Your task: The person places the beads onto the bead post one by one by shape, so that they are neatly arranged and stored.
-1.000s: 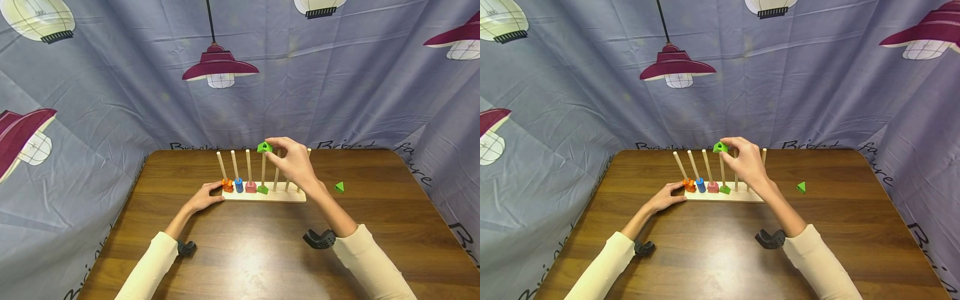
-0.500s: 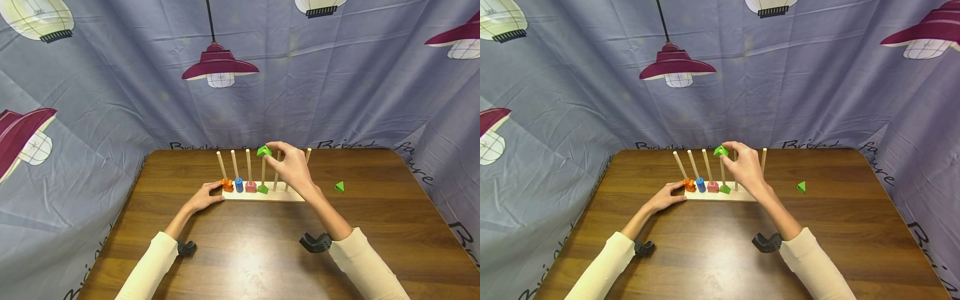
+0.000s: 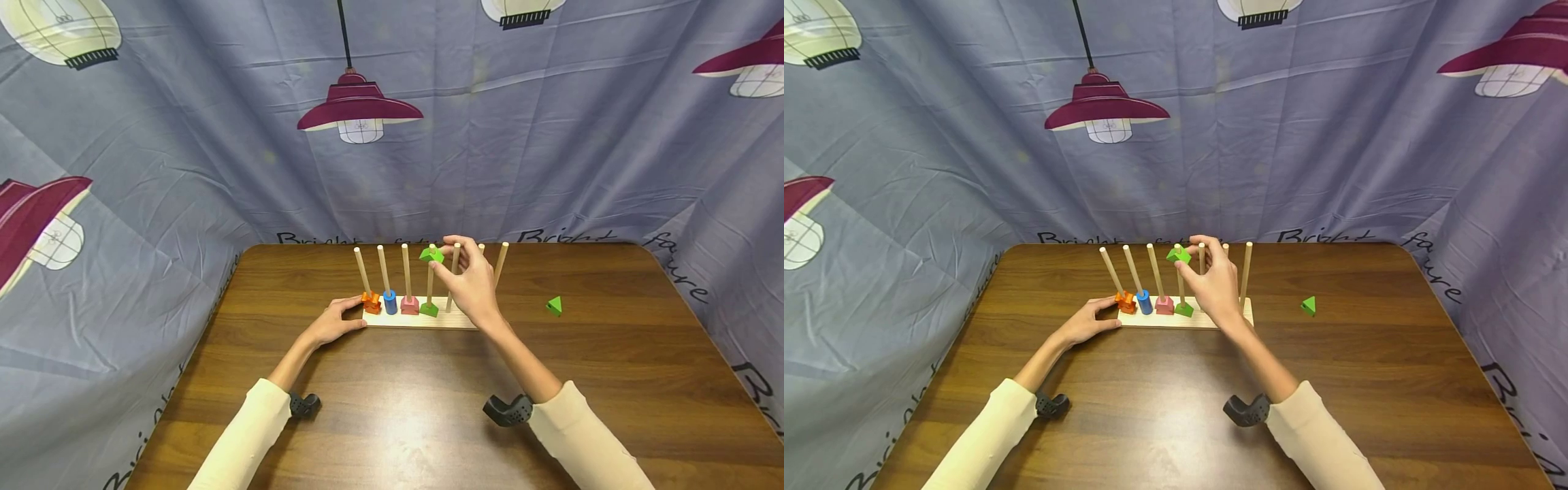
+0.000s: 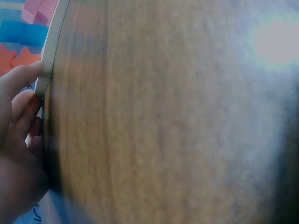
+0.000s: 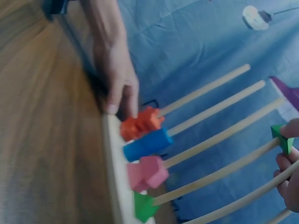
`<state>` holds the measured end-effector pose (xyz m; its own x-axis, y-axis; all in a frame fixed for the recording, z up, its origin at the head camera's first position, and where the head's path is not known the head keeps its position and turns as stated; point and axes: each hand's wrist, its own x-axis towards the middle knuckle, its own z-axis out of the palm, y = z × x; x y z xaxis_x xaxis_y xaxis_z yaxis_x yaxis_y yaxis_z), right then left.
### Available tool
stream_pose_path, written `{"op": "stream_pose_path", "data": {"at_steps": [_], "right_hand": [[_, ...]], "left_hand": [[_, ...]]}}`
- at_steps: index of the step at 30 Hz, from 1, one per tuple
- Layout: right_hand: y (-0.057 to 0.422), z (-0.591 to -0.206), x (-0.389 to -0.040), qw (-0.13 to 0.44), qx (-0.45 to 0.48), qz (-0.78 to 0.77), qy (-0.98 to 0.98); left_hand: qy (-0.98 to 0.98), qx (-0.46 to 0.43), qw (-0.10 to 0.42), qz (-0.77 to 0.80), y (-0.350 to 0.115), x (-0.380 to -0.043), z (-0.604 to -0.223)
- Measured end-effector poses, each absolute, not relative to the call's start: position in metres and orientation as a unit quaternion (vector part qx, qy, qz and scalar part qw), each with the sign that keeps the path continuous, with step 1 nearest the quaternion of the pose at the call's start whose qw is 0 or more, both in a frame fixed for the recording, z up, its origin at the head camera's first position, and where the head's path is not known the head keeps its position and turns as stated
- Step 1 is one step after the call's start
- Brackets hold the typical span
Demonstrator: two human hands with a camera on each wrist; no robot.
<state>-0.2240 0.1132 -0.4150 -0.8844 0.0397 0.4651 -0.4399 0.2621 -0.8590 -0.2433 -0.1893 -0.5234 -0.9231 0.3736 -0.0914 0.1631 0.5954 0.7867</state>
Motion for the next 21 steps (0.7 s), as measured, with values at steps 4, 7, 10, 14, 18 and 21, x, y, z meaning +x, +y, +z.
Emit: {"op": "stream_pose_path", "data": {"at_steps": [4, 7, 10, 14, 18, 21], "right_hand": [[0.112, -0.433, -0.223, 0.169, 0.109, 0.615, -0.762], [0.114, -0.451, -0.223, 0.132, 0.084, 0.618, -0.771], [0.114, -0.471, -0.224, 0.097, 0.063, 0.626, -0.771], [0.115, -0.493, -0.224, 0.062, 0.044, 0.629, -0.774], [0.115, -0.508, -0.224, 0.039, 0.033, 0.62, -0.783], [0.116, -0.515, -0.223, 0.027, 0.032, 0.614, -0.788]], "left_hand": [[0.883, 0.158, 0.122, 0.425, -0.189, -0.244, -0.524], [0.881, 0.161, 0.123, 0.427, -0.189, -0.244, -0.524], [0.881, 0.161, 0.123, 0.428, -0.189, -0.244, -0.523], [0.882, 0.158, 0.122, 0.427, -0.19, -0.244, -0.523], [0.883, 0.151, 0.125, 0.426, -0.19, -0.244, -0.525], [0.882, 0.149, 0.127, 0.428, -0.19, -0.243, -0.525]]}}
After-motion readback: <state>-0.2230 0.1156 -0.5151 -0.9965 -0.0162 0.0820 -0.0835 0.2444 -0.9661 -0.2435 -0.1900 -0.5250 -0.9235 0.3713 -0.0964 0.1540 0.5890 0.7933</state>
